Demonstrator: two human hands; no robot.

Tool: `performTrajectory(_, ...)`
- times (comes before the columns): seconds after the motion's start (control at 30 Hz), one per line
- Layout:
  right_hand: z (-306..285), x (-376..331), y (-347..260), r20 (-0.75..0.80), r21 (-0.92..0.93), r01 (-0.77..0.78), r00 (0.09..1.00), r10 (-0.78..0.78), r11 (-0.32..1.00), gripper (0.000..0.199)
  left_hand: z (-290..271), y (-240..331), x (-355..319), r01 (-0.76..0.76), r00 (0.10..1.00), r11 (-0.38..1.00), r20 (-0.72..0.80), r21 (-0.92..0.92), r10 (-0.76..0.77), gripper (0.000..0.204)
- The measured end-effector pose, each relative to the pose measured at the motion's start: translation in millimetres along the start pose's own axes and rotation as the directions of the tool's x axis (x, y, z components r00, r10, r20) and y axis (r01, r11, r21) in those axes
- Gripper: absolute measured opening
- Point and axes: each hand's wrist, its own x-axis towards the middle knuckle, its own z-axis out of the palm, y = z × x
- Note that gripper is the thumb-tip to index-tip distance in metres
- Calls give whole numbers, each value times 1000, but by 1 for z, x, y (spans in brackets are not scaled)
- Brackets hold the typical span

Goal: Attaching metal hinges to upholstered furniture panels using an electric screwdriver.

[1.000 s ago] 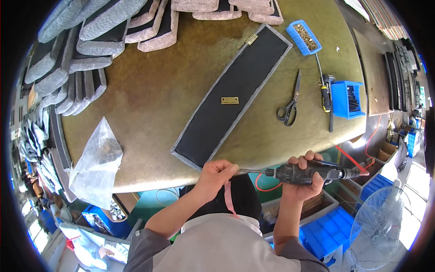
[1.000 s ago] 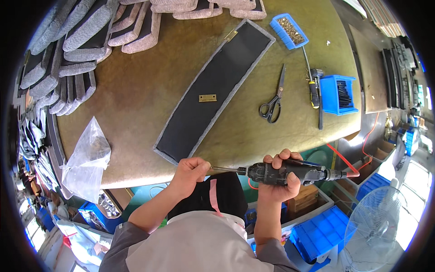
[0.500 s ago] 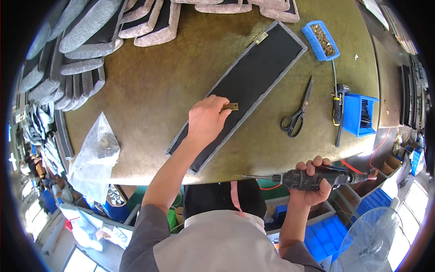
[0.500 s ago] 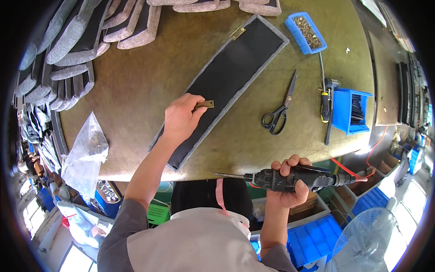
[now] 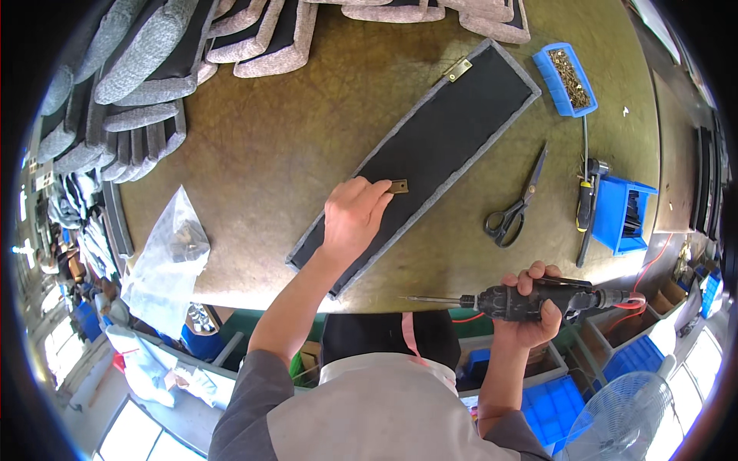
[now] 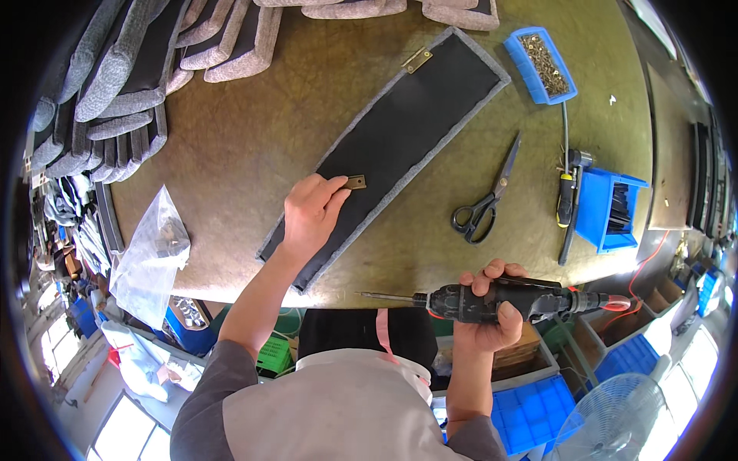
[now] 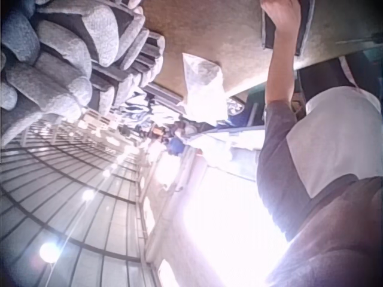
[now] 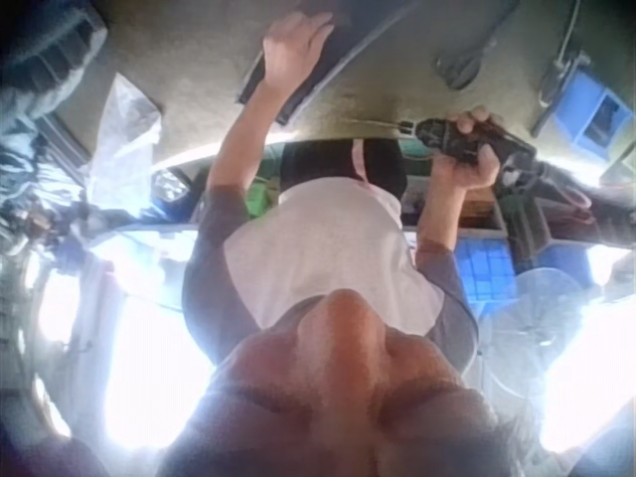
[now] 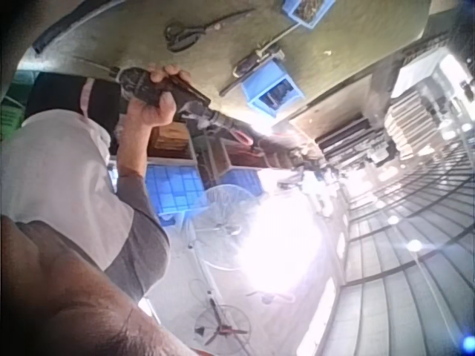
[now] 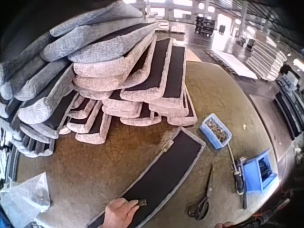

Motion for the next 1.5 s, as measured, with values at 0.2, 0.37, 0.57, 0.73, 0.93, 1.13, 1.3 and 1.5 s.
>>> performTrajectory(0.2,4,5,1,-18,15,-26,1000,26,1000,47,-5,7,4,20,998,1000,63,-5,-20,14)
performTrajectory(0.37,0,8,4,6,1,-48,999,48,999,46,-6,3,-13,-206,976,972,96,115,195,22)
performTrajectory(0.57,7,10,4,29,-12,-86,996,87,996,47,-24,16,-62,-138,990,961,55,241,129,24)
performTrajectory(0.73,8,18,4,41,5,-140,989,140,990,47,-25,14,-65,-20,999,953,-34,304,32,32)
performTrajectory(0.93,15,20,6,45,-22,-175,983,176,984,43,-17,9,-71,148,981,928,-169,343,-94,33)
performTrajectory(1.13,18,15,25,117,-45,-228,966,232,973,48,-55,-9,-111,273,955,862,-226,428,-190,27)
performTrajectory(1.3,24,1,61,156,-84,-222,960,233,971,51,-64,-25,-108,266,956,922,-198,281,-215,23)
performTrajectory(1.5,23,-2,124,181,-146,-361,905,384,921,49,-73,-41,-97,343,934,927,-159,153,-319,22)
